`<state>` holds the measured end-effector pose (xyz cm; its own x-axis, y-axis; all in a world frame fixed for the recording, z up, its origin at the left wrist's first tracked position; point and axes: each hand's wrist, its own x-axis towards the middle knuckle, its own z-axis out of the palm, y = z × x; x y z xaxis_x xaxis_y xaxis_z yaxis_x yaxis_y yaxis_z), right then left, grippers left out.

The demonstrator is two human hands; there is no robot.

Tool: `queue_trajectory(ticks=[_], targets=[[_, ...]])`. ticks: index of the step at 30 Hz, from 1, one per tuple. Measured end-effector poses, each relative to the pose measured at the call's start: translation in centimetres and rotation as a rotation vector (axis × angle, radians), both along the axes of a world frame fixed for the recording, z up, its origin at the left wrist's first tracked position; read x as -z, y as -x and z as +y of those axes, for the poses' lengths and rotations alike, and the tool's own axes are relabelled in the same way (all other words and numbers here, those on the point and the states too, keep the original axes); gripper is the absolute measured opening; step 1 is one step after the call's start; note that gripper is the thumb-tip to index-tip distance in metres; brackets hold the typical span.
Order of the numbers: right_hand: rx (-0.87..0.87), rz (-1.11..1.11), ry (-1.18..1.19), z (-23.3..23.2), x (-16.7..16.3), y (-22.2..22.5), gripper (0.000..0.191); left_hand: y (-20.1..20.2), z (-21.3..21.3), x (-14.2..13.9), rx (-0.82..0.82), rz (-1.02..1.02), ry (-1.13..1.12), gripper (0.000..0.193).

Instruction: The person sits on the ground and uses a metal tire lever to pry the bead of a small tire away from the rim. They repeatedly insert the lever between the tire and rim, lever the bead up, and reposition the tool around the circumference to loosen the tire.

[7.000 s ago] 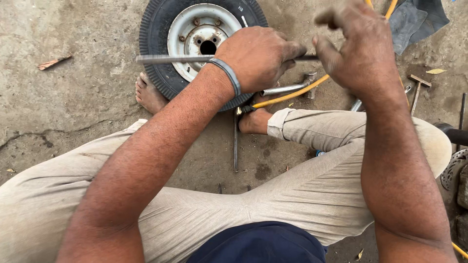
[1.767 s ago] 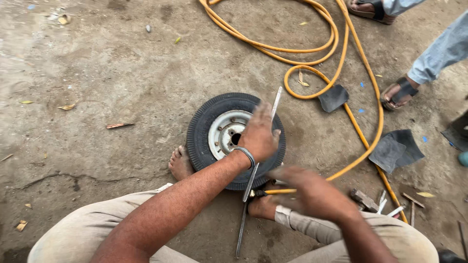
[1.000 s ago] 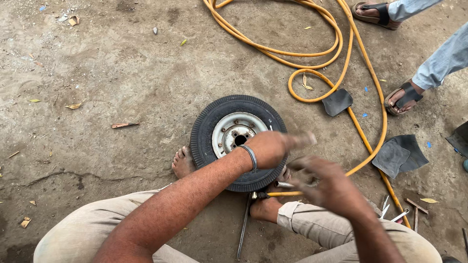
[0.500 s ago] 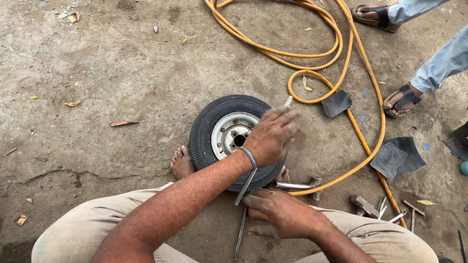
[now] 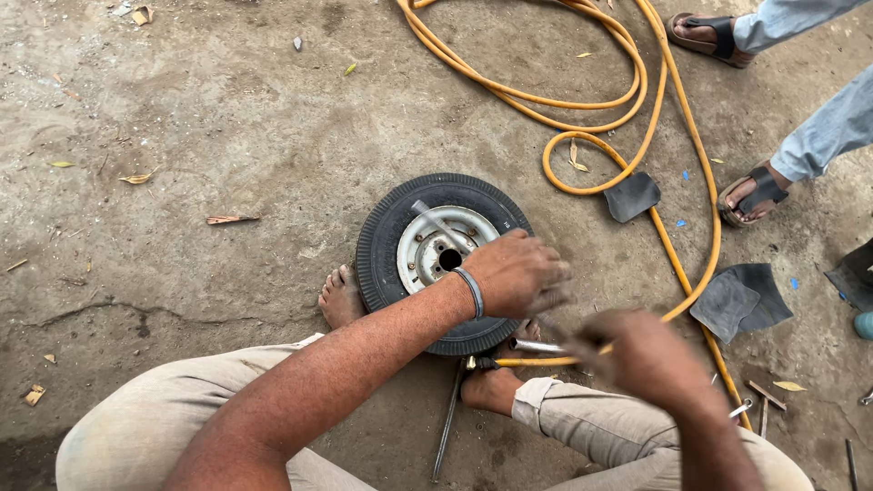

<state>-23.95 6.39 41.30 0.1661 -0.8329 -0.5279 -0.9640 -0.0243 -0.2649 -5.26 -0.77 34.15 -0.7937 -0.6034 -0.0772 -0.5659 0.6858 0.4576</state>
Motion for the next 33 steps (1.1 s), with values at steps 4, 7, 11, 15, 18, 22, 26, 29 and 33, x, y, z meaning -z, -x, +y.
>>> queue_trajectory(ticks=[4,7,11,15,18,22,26,29,33], targets=[[-0.304,-0.206,-0.008,2.4,2.6,-4.3,0.041,0.5,0.0,1.2,-0.230,0.326,0.353,0.043],[-0.329,-0.399,0.045,2.8,3.3,-3.9,0.035,1.2,0.3,2.2,-0.469,0.362,0.425,0.070],[-0.368,-0.499,0.070,2.1,2.6,-1.8,0.030,1.6,0.5,3.2,-0.715,0.389,0.270,0.097],[-0.447,-0.482,0.071,2.4,2.5,-2.8,0.029,1.7,-0.2,3.9,-0.537,0.321,0.237,0.079],[-0.451,-0.613,-0.005,3.4,3.8,-5.2,0.034,1.8,-0.8,4.2,-0.178,0.094,0.327,0.066],[-0.576,-0.657,0.346,3.7,4.9,-4.9,0.054,1.4,-1.0,4.4,-0.435,0.315,0.210,0.087],[-0.197,-0.643,0.148,2.4,5.0,-2.4,0.037,0.6,-1.0,4.2,-0.503,0.119,0.072,0.073],[-0.051,-0.530,0.355,1.1,4.3,-0.7,0.026,0.4,-1.0,3.5,-0.199,0.113,-0.032,0.068],[0.023,-0.285,0.666,-0.1,3.7,0.5,0.040,0.4,0.2,2.5,-0.188,0.084,0.022,0.046]])
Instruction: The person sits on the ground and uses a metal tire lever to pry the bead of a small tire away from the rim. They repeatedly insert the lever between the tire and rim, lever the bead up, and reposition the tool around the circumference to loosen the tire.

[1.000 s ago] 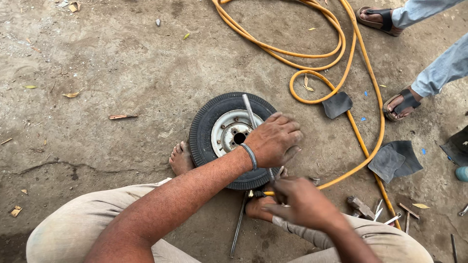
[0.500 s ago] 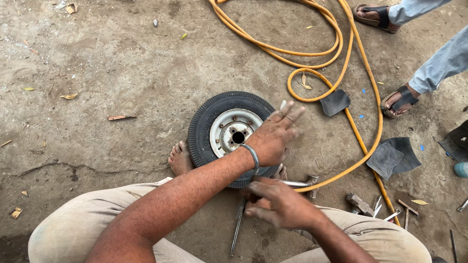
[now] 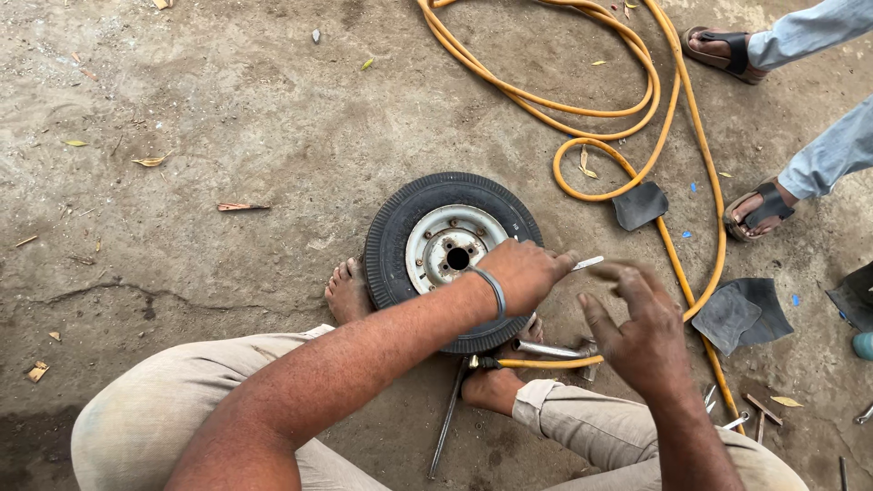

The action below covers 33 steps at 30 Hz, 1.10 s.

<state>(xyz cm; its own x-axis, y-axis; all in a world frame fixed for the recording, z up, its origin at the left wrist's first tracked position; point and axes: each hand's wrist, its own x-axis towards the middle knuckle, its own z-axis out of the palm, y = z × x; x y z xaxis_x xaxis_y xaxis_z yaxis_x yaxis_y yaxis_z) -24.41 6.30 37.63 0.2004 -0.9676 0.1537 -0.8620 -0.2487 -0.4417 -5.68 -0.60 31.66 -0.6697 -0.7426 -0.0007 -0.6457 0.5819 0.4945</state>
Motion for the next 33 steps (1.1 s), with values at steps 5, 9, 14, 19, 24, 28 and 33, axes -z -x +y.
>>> queue_trajectory(ticks=[5,9,14,19,24,28,33], targets=[[-0.106,0.141,0.057,-2.5,1.8,-0.1,0.073,1.1,2.7,-0.2,-0.203,-0.029,0.326,0.056],[-0.157,0.224,0.187,-2.4,2.9,0.0,0.071,1.7,3.4,0.5,-0.123,0.098,0.497,0.049],[0.035,0.528,-0.200,1.0,2.8,0.5,0.048,0.8,3.2,2.0,0.086,0.212,0.567,0.041],[-0.085,0.454,-0.079,1.0,3.3,0.6,0.031,0.1,2.3,2.5,0.106,0.341,0.641,0.046],[0.035,0.428,-0.109,2.5,4.5,-0.3,0.032,-0.5,1.9,2.0,0.164,0.283,0.647,0.060],[0.044,0.388,-0.132,3.2,4.4,-0.6,0.033,-0.9,1.9,1.8,0.157,0.342,0.572,0.067],[0.029,0.332,-0.146,3.6,3.2,-1.6,0.023,-1.1,2.0,1.8,0.136,0.402,0.411,0.066]])
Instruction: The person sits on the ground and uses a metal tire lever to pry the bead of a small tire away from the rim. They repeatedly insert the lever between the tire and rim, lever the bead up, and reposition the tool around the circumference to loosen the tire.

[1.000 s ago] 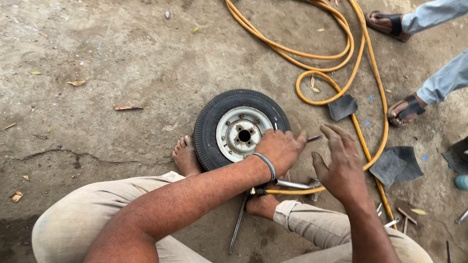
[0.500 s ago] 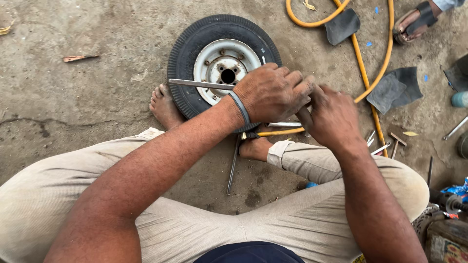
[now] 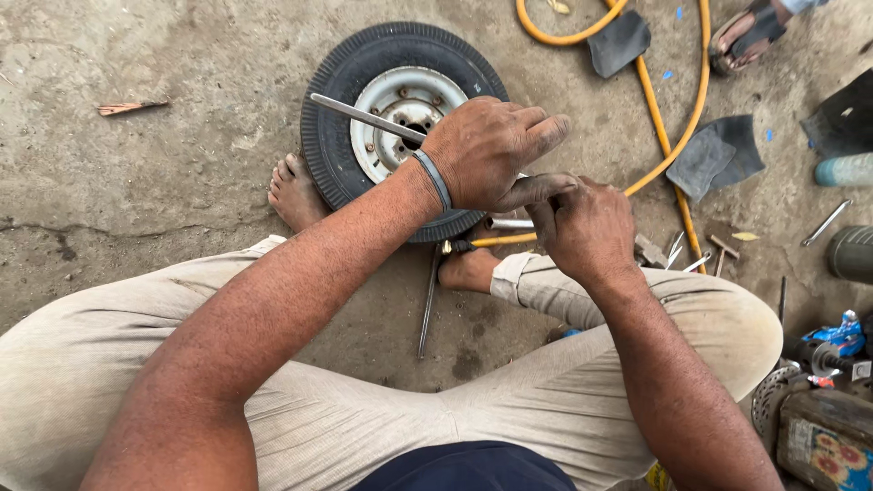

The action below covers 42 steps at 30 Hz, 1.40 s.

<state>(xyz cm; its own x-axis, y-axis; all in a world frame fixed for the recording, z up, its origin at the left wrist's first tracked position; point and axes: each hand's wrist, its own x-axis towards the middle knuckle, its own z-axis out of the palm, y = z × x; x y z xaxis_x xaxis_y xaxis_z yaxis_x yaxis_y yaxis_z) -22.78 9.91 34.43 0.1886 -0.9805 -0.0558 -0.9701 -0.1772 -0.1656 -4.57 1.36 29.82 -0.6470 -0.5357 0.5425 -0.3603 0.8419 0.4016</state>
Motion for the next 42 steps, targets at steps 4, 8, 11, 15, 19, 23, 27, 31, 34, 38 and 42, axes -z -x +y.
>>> queue_trajectory(ticks=[4,8,11,15,19,23,27,31,34,38,42], targets=[[-0.296,0.027,0.364,-0.1,0.6,-2.5,0.023,0.4,-0.2,-0.3,-0.076,0.358,-0.172,0.058],[-0.329,-0.078,0.285,-0.4,3.2,-5.7,0.017,0.9,0.2,-1.5,-0.127,0.547,-0.366,0.048],[-0.303,-0.120,0.207,-1.7,3.4,-5.7,0.017,0.3,-1.2,-3.1,-0.134,0.570,-0.357,0.037],[-0.274,-0.254,0.373,-5.5,1.0,-4.1,0.010,-2.7,-4.3,-5.0,-0.303,0.690,-0.052,0.023],[-0.168,-0.389,0.238,-10.8,-0.2,-3.8,0.005,-4.8,-5.9,-5.8,-0.415,0.669,0.041,0.015],[-0.255,-0.308,0.379,-16.4,3.1,-5.7,0.009,-5.3,-6.2,-4.9,-0.430,0.675,0.073,0.010],[-0.298,-0.166,0.517,-20.4,6.6,-6.7,0.023,-6.0,-7.1,-2.9,-0.463,0.618,0.025,0.010],[-0.213,-0.209,0.266,-22.4,7.1,-6.8,0.026,-6.4,-8.1,-1.5,-0.484,0.607,0.052,0.009],[-0.532,-0.067,0.553,-22.2,6.7,-7.3,0.014,-6.7,-8.5,-1.2,-0.494,0.612,0.060,0.008],[-0.455,-0.215,0.509,-21.3,6.7,-9.0,0.020,-6.8,-8.7,-1.1,-0.501,0.584,0.065,0.009],[-0.127,-0.142,0.214,-21.9,5.7,-9.8,0.024,-6.7,-8.7,-0.8,-0.498,0.562,0.012,0.010]])
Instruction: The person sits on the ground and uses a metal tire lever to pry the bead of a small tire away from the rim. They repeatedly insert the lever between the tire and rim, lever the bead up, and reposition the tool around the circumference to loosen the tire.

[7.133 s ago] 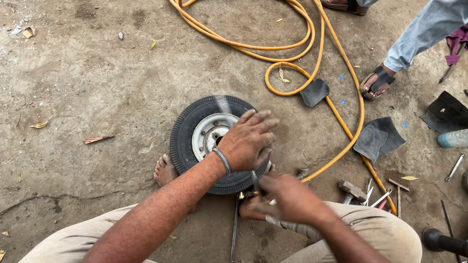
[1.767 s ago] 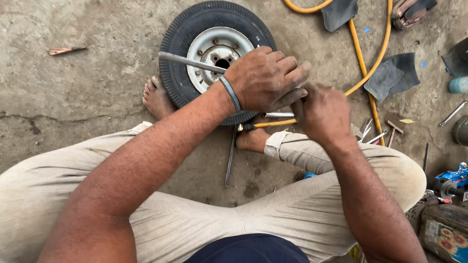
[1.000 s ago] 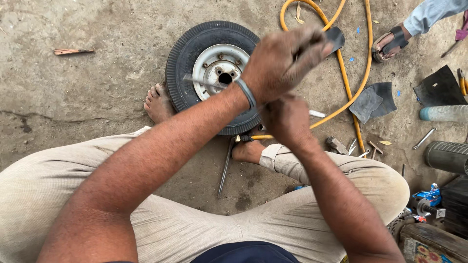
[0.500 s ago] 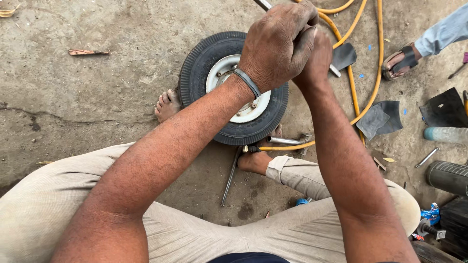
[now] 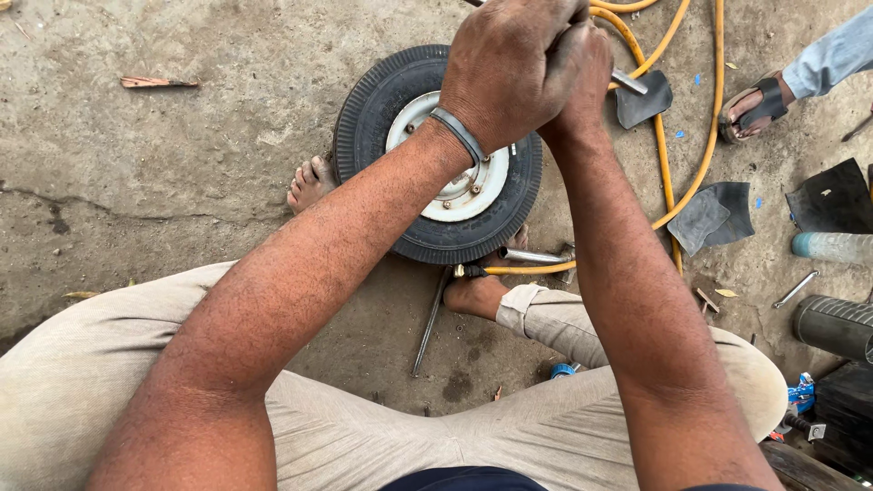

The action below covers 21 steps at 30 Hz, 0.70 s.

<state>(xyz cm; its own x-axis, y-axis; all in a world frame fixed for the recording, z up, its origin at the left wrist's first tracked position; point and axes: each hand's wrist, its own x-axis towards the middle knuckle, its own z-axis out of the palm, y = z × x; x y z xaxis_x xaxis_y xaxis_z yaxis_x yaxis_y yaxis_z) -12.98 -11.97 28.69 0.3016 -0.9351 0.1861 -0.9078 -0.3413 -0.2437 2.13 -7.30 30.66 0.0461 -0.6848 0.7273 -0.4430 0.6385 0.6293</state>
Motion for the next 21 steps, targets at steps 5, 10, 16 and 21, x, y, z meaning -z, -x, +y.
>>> queue_trajectory(ticks=[5,10,16,21], targets=[[-0.484,0.145,0.291,0.7,-1.5,0.7,0.008,0.3,0.3,0.5,-0.066,-0.027,0.006,0.015],[-0.075,0.172,0.140,2.9,-1.6,-0.3,0.021,0.3,0.5,1.3,-0.104,-0.083,-0.056,0.014],[0.055,-0.644,-0.609,4.6,-4.5,0.5,0.026,2.1,-1.4,4.3,-0.358,-0.147,-0.161,0.039],[-0.104,-0.367,-0.703,8.6,-9.1,4.6,0.069,3.1,-5.0,7.3,-0.228,-0.273,-0.286,0.038]])
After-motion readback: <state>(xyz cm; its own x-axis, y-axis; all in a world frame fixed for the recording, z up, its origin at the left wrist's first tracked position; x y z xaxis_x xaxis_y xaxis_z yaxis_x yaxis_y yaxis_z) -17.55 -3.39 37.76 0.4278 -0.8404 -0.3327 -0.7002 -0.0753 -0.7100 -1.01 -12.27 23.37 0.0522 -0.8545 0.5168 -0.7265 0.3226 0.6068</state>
